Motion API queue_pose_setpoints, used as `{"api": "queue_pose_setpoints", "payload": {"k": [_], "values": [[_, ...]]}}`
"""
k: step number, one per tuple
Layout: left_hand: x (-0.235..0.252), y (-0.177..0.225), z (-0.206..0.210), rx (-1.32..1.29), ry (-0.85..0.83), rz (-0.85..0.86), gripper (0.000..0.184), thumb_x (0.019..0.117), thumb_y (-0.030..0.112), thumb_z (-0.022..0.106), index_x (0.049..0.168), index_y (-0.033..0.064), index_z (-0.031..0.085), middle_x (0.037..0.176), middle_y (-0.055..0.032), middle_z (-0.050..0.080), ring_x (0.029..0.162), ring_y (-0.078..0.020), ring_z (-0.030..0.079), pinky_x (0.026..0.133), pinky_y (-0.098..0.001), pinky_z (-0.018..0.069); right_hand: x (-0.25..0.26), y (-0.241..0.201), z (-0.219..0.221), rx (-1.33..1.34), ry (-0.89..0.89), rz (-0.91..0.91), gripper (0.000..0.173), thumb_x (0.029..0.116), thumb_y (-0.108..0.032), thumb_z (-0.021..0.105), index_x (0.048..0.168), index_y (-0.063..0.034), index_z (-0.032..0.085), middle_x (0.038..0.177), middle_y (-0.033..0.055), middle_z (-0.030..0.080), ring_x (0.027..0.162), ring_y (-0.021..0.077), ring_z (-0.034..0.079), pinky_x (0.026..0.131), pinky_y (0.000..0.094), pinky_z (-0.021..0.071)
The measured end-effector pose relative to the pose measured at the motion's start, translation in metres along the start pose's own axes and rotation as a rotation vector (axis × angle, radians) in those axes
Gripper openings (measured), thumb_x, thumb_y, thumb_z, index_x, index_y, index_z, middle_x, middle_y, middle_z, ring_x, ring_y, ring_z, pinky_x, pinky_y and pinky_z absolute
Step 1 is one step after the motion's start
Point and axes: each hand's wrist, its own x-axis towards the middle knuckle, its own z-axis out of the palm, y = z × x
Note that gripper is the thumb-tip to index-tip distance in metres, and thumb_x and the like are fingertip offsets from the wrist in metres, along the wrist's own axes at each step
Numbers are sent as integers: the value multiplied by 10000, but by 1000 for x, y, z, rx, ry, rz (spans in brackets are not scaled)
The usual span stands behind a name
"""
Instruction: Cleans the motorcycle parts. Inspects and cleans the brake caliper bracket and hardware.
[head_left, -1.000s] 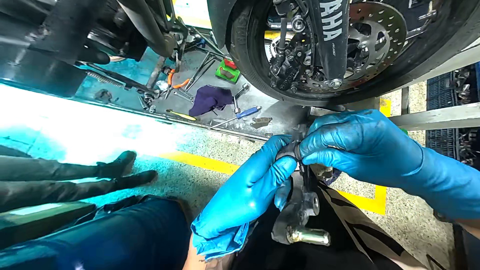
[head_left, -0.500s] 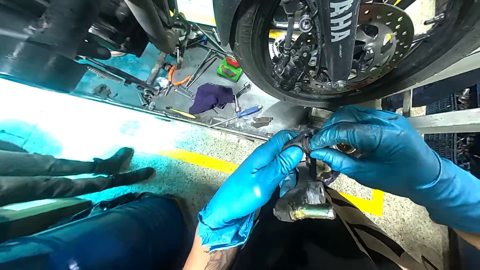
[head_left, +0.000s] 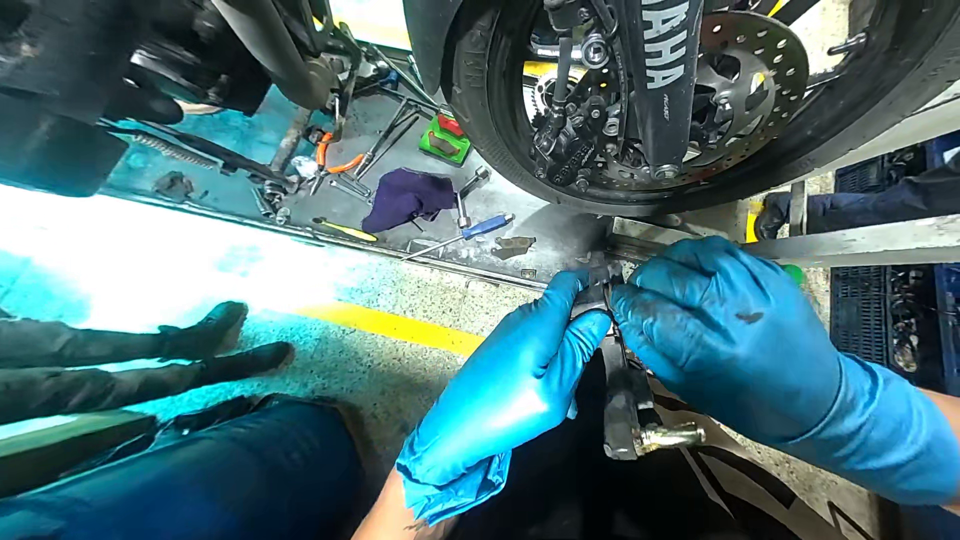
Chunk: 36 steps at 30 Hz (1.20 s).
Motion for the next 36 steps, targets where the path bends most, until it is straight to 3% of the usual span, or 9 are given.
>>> {"api": "queue_pose_setpoints", "payload": {"k": [3, 9, 14, 19, 24, 27, 29, 31, 36], "values": [[-1, 0, 0, -171, -7, -5, 239, 1082, 259, 447, 1273, 153, 544, 674, 36, 552, 487, -32, 549, 436, -173, 499, -6, 9, 3, 95, 35, -54, 156, 906, -74, 612, 991, -46, 739, 920, 118, 717, 878, 289, 685, 736, 397, 555], [5, -12, -5, -438, -197, 21, 253, 1082, 315, 472, 1196, 129, 600, 726, 1, 583, 534, -49, 574, 461, -183, 518, -14, 40, 0, 274, -19, -339, 264, 1052, -151, 460, 1076, -31, 694, 981, 111, 703, 963, 232, 659, 902, 355, 528], [6, -18, -3, -563, -274, 54, 227, 1063, 216, 458, 1161, 125, 642, 762, 35, 583, 609, -4, 575, 521, -154, 507, -23, 48, 2, 410, -5, -320, 160, 1017, -123, 573, 1089, -101, 713, 1057, 60, 704, 1056, 198, 641, 956, 346, 510], [3, -11, -2, -398, -151, 93, 270, 1076, 319, 480, 1220, 146, 628, 782, 30, 599, 597, -17, 559, 514, -146, 487, -24, 35, 2, 433, 33, -76, 153, 1000, -214, 643, 1046, -119, 753, 964, 38, 708, 989, 161, 645, 857, 302, 520], [-3, -3, 6, -110, -4, 127, 278, 1082, 290, 456, 1312, 160, 543, 738, 62, 597, 554, -12, 579, 489, -161, 514, -21, 16, 9, 535, 94, 177, 97, 936, -163, 698, 926, -90, 761, 884, 4, 701, 902, 64, 648, 810, 207, 533], [-2, -3, 16, 238, 171, 210, 385, 1064, 321, 460, 1391, 123, 506, 862, 88, 642, 695, 24, 617, 604, -179, 550, -21, 6, 8, 794, 62, 427, 70, 920, -105, 699, 928, -66, 756, 873, -31, 702, 796, -4, 655, 715, 145, 567], [2, -9, 25, 456, 296, 326, 474, 1065, 324, 450, 1438, 31, 466, 1027, -4, 681, 806, -37, 661, 663, -246, 577, -18, 0, 5, 995, 24, 666, 49, 921, -68, 696, 929, -79, 743, 807, -41, 699, 684, 9, 652, 615, 158, 569], [6, -15, 33, 625, 387, 414, 521, 1050, 268, 468, 1464, -43, 405, 1134, -109, 666, 812, -111, 681, 626, -288, 581, -13, -2, 1, 1139, -41, 904, 82, 940, -62, 669, 903, -92, 735, 730, -29, 685, 618, 34, 627, 573, 180, 546], [10, -25, 33, 715, 457, 491, 577, 1047, 233, 494, 1494, -93, 332, 1123, -161, 623, 806, -171, 673, 602, -313, 573, -2, -3, -3, 1344, -150, 1208, 163, 995, -91, 620, 874, -53, 724, 670, 15, 631, 562, 53, 555, 522, 178, 477]]}}
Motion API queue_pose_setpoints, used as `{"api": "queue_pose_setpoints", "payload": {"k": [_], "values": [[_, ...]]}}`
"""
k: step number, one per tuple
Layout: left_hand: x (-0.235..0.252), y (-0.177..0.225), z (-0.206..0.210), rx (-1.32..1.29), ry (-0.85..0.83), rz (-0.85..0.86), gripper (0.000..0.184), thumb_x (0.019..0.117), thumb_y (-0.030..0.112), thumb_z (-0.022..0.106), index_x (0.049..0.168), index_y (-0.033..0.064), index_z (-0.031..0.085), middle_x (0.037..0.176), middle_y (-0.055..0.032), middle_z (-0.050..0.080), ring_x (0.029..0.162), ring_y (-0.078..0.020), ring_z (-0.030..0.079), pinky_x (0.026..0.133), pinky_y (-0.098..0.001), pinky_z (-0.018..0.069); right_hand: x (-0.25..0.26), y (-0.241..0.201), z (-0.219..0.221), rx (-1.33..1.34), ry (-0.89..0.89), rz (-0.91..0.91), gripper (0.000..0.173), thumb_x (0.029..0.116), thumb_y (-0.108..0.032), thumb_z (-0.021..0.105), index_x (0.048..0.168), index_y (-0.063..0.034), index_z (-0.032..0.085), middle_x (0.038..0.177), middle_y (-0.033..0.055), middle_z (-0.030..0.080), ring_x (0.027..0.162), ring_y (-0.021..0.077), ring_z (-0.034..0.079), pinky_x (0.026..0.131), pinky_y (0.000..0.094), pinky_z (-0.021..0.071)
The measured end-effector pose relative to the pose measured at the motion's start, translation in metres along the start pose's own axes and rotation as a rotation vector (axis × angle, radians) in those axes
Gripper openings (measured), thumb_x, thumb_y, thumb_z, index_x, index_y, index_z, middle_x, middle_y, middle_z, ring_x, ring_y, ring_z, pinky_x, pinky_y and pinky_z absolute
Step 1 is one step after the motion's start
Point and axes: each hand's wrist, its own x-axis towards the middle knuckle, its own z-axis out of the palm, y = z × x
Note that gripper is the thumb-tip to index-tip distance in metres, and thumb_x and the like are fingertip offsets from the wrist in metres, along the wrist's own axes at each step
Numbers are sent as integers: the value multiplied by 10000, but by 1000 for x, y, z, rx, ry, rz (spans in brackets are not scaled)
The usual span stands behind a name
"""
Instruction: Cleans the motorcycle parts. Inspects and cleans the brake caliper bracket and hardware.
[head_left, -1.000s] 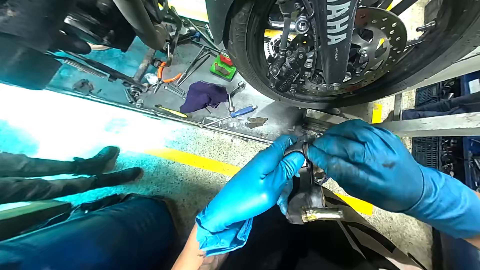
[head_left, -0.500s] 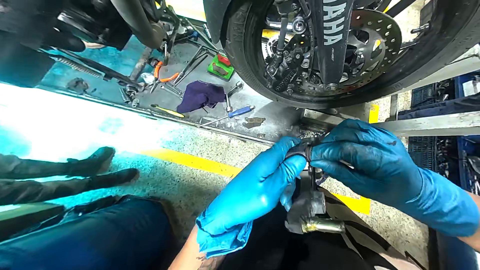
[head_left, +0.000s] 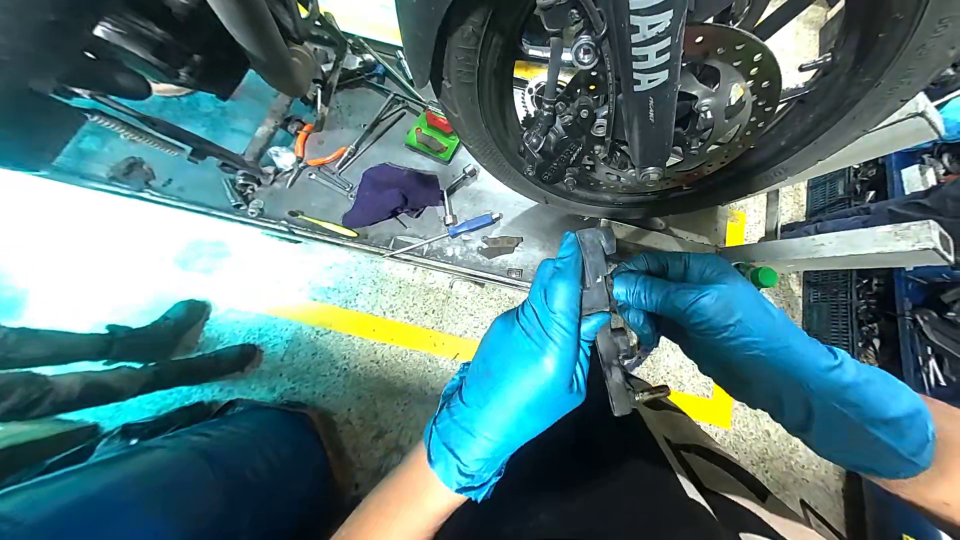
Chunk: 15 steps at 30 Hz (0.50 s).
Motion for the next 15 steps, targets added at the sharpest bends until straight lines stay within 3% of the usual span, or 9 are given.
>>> {"api": "queue_pose_setpoints", "payload": {"k": [2, 5, 7, 9, 12, 15], "values": [[1, -5, -5, -132, -17, -34, 551, 1075, 266, 475, 1510, -48, 347, 1204, -139, 641, 876, -126, 684, 687, -295, 592, 0, 5, 1, -55, 12, -138, 132, 980, -85, 635, 893, -75, 734, 683, -7, 641, 576, 46, 578, 536, 178, 502], [3, -12, -10, -361, -58, -124, 507, 1083, 310, 460, 1501, 31, 388, 1117, -31, 670, 780, -28, 645, 678, -228, 579, 3, 19, -3, -292, 11, -594, 69, 926, -49, 696, 977, -60, 741, 855, -23, 705, 728, 20, 656, 652, 160, 575], [1, -12, -12, -408, -75, -136, 499, 1078, 315, 471, 1494, 48, 400, 1112, -6, 668, 782, -9, 638, 682, -207, 575, 8, 27, -9, -537, 50, -875, 101, 904, -127, 745, 975, -58, 760, 913, -14, 694, 859, 10, 647, 768, 150, 555], [0, -10, -12, -408, -79, -127, 506, 1078, 309, 487, 1498, 40, 399, 1180, -21, 661, 851, -8, 650, 736, -204, 580, 12, 28, -11, -685, 104, -1028, 108, 916, -169, 736, 925, -69, 775, 883, 4, 708, 883, 42, 639, 797, 183, 524], [1, -8, -12, -305, -54, -92, 518, 1072, 296, 491, 1499, 20, 389, 1236, -61, 644, 899, -40, 662, 751, -233, 587, 10, 27, -6, -660, 106, -971, 100, 911, -122, 682, 907, -57, 758, 852, -7, 679, 832, 11, 628, 754, 153, 528], [0, -4, -9, -102, 1, -5, 555, 1066, 260, 489, 1503, -52, 350, 1279, -167, 617, 1017, -145, 674, 790, -292, 590, 3, 19, 3, -374, 57, -665, 73, 896, -44, 658, 908, -62, 728, 830, -43, 668, 695, -26, 622, 618, 118, 544]]}}
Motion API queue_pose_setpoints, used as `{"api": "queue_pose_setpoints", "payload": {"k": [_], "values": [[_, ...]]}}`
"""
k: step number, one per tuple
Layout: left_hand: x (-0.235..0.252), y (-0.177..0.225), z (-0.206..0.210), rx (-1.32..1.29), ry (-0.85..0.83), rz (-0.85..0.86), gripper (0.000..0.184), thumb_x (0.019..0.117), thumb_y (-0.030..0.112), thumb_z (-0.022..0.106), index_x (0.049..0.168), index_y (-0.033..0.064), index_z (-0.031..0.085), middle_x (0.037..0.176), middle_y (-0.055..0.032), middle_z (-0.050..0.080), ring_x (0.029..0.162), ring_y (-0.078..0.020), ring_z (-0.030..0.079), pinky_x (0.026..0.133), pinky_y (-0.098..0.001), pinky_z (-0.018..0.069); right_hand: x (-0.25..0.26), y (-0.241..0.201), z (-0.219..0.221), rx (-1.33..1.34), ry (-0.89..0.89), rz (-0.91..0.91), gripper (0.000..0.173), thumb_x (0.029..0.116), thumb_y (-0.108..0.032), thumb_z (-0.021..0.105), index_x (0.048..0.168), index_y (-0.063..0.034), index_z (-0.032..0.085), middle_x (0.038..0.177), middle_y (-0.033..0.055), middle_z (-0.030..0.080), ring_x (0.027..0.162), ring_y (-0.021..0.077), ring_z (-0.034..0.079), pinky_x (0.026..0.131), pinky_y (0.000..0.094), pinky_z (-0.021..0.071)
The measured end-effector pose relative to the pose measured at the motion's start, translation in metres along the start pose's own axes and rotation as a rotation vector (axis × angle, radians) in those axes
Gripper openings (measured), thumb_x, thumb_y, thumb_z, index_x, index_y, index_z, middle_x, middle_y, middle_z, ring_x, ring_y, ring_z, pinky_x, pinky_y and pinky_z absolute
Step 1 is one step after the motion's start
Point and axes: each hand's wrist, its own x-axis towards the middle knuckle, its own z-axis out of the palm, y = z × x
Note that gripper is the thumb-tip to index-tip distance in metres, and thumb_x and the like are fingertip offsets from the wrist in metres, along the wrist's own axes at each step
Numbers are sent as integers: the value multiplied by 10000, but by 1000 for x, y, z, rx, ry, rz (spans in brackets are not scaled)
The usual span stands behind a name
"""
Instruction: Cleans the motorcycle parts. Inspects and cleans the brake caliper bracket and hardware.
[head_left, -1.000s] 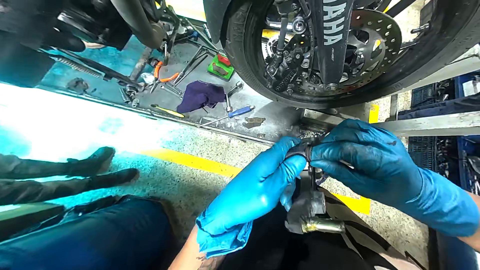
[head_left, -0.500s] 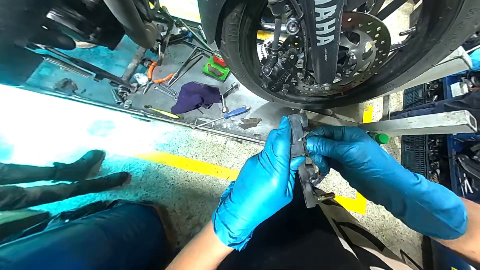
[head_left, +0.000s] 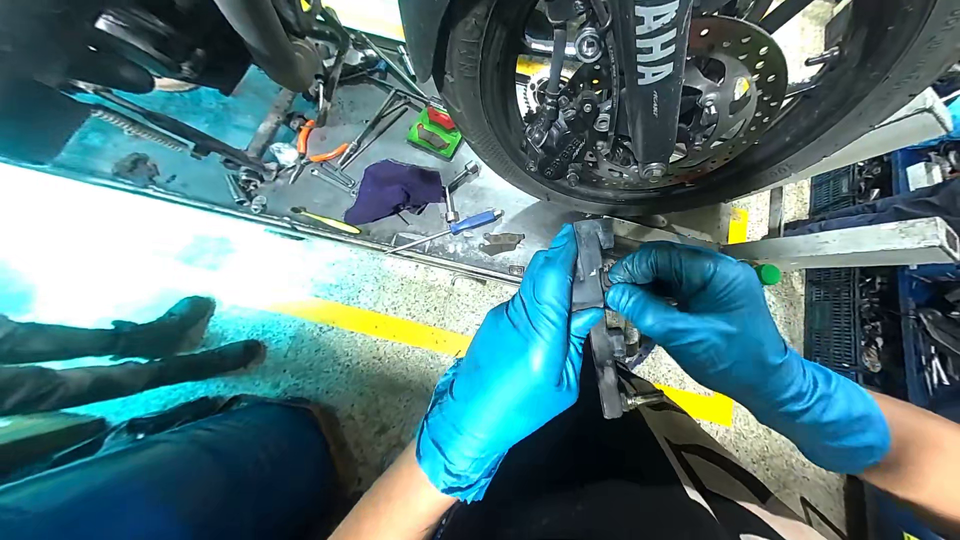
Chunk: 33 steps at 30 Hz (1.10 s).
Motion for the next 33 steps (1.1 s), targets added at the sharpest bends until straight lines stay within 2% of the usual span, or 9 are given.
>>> {"api": "queue_pose_setpoints", "payload": {"k": [3, 5, 8, 11, 19, 24, 27, 30, 33], "values": [[1, -3, 4, 57, 44, 45, 581, 1055, 221, 507, 1516, -72, 312, 1248, -191, 606, 991, -172, 671, 744, -296, 586, 4, -7, 0, 259, 1, 277, 112, 921, -12, 646, 893, -83, 727, 702, -35, 657, 579, 14, 592, 518, 153, 509], [3, -7, 1, -77, 24, 1, 559, 1074, 243, 485, 1531, -29, 311, 1316, -161, 601, 1053, -130, 668, 820, -278, 587, 4, -4, -1, 270, 0, 213, 91, 934, -9, 659, 924, -66, 729, 735, -24, 677, 613, 16, 613, 553, 152, 527], [7, -9, -10, -494, -40, -149, 501, 1080, 256, 487, 1531, 82, 356, 1199, 6, 633, 858, -4, 650, 723, -172, 583, 5, 2, -6, 202, -31, -8, 92, 957, -28, 655, 1004, -21, 734, 889, -4, 711, 764, 35, 671, 683, 174, 587], [9, -8, -16, -681, -76, -170, 466, 1082, 216, 484, 1512, 80, 364, 1192, 11, 616, 811, -9, 640, 683, -160, 583, 6, -2, -8, 275, -13, 28, 101, 939, -26, 675, 1018, -34, 739, 916, 2, 739, 794, 45, 691, 726, 182, 595], [9, -7, -16, -706, -69, -138, 468, 1083, 225, 487, 1500, 50, 369, 1155, 8, 623, 826, -5, 633, 713, -152, 573, 9, -7, -3, 342, 46, 121, 122, 900, 13, 696, 998, -59, 704, 856, -5, 704, 727, 41, 662, 675, 172, 581], [8, -8, -17, -529, -86, -79, 485, 1087, 265, 479, 1498, 27, 377, 1196, 1, 635, 1021, 2, 633, 868, -167, 559, 13, -10, -6, 245, -36, 176, 117, 870, 16, 735, 940, -65, 686, 801, 1, 693, 676, 48, 648, 598, 170, 561], [5, -10, -16, -413, -123, -27, 505, 1082, 281, 483, 1500, 21, 373, 1254, -26, 627, 1039, -12, 638, 846, -191, 574, 15, -11, -11, 237, -121, 233, 146, 850, 41, 730, 881, -77, 650, 768, -1, 684, 654, 44, 643, 571, 168, 549], [1, -13, -13, -385, -172, -10, 510, 1065, 293, 510, 1475, 14, 393, 1242, -44, 627, 972, -19, 652, 776, -203, 590, 17, -14, -16, 200, -206, 328, 176, 832, 54, 745, 808, -72, 624, 717, 17, 677, 611, 60, 643, 529, 189, 543], [-1, -15, -9, -409, -222, -25, 512, 1060, 279, 507, 1472, 0, 385, 1277, -58, 613, 991, -18, 652, 797, -210, 590, 14, -12, -16, -213, -217, 66, 138, 835, -88, 711, 765, -160, 616, 698, -80, 630, 617, -23, 603, 521, 143, 491]]}}
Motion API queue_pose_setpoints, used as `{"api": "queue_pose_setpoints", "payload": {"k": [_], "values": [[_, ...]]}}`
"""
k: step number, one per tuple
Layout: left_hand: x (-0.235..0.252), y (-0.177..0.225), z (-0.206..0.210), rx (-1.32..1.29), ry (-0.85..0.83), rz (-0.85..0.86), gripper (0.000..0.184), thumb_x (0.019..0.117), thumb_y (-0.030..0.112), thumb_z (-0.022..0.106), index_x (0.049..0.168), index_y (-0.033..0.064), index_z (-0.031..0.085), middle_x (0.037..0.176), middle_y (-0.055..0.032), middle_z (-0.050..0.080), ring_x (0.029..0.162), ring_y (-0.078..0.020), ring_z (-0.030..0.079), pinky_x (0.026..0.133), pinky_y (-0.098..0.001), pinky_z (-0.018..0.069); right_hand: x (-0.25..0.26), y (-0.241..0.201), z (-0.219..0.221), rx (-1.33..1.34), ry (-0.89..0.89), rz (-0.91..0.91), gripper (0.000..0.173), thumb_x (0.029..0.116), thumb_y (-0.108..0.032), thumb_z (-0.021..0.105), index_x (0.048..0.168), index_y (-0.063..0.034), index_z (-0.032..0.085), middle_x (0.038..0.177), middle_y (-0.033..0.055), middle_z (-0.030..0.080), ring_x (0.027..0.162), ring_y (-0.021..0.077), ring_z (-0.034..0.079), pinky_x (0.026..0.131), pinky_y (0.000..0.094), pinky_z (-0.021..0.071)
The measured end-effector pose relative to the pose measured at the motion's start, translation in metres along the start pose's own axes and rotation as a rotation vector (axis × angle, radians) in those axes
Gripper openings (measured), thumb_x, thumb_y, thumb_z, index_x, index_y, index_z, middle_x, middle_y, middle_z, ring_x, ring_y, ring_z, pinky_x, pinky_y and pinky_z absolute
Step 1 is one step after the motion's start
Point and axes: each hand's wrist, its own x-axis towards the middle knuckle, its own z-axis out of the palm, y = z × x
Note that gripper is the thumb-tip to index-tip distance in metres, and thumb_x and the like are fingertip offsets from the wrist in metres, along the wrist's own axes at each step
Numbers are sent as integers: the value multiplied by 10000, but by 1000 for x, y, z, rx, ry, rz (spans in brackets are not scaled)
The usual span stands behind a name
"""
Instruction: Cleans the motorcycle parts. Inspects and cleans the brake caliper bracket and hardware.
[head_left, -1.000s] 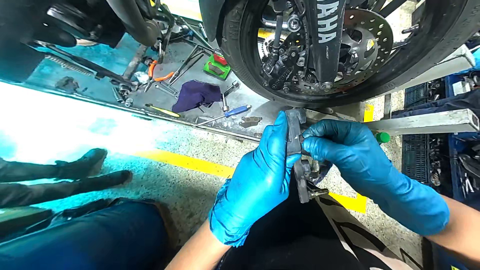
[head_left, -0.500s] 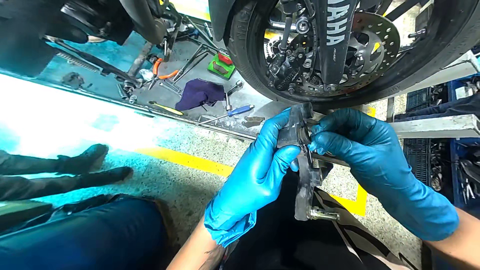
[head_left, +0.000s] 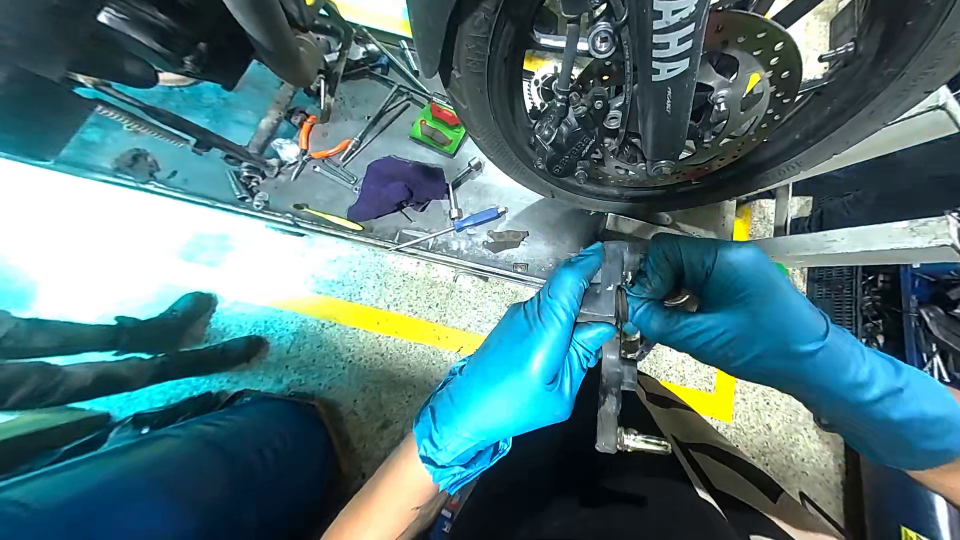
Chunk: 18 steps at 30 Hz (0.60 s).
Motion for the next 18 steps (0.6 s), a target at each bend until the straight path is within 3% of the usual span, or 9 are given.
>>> {"api": "queue_pose_setpoints", "payload": {"k": [2, 4, 8, 11, 15, 18], "values": [[-1, -3, 2, -63, 4, -10, 508, 1062, 276, 509, 1476, 11, 382, 1219, -40, 627, 886, -29, 667, 714, -226, 614, -1, 2, 0, -297, 65, -214, 91, 869, -153, 658, 779, -145, 669, 708, -57, 625, 660, 15, 607, 569, 193, 495], [-1, -6, 1, -174, -1, -12, 478, 1076, 293, 500, 1475, 56, 384, 1181, -2, 636, 869, -22, 659, 714, -213, 609, 0, 4, -3, -376, 83, -340, 117, 917, -159, 644, 843, -100, 714, 751, 0, 670, 715, 89, 647, 641, 260, 534], [0, -3, -12, -364, -38, -112, 395, 1085, 267, 485, 1441, 102, 440, 1011, 53, 648, 774, 6, 626, 673, -146, 561, 10, 3, -8, -149, 10, -155, 68, 928, -196, 730, 905, -145, 691, 817, -84, 700, 724, -36, 646, 629, 142, 533], [2, 1, -18, -375, -59, -156, 362, 1078, 216, 486, 1428, 124, 458, 952, 57, 641, 717, 1, 609, 626, -139, 545, 13, 3, -8, 5, -34, -85, 71, 917, -142, 743, 901, -131, 675, 805, -75, 701, 700, -36, 645, 598, 122, 529], [0, 4, -19, -309, -105, -176, 384, 1074, 238, 497, 1441, 138, 450, 1024, 74, 660, 773, 16, 637, 664, -146, 567, 14, -2, -13, -58, -83, -16, 91, 882, -171, 783, 847, -163, 699, 734, -95, 693, 631, -34, 630, 539, 140, 514], [-2, 5, -17, -232, -126, -156, 375, 1078, 275, 494, 1420, 127, 456, 972, 83, 647, 763, 34, 627, 659, -138, 560, 15, -8, -14, -183, -121, -43, 136, 843, -180, 777, 739, -188, 689, 648, -106, 646, 563, -34, 586, 474, 169, 469]]}}
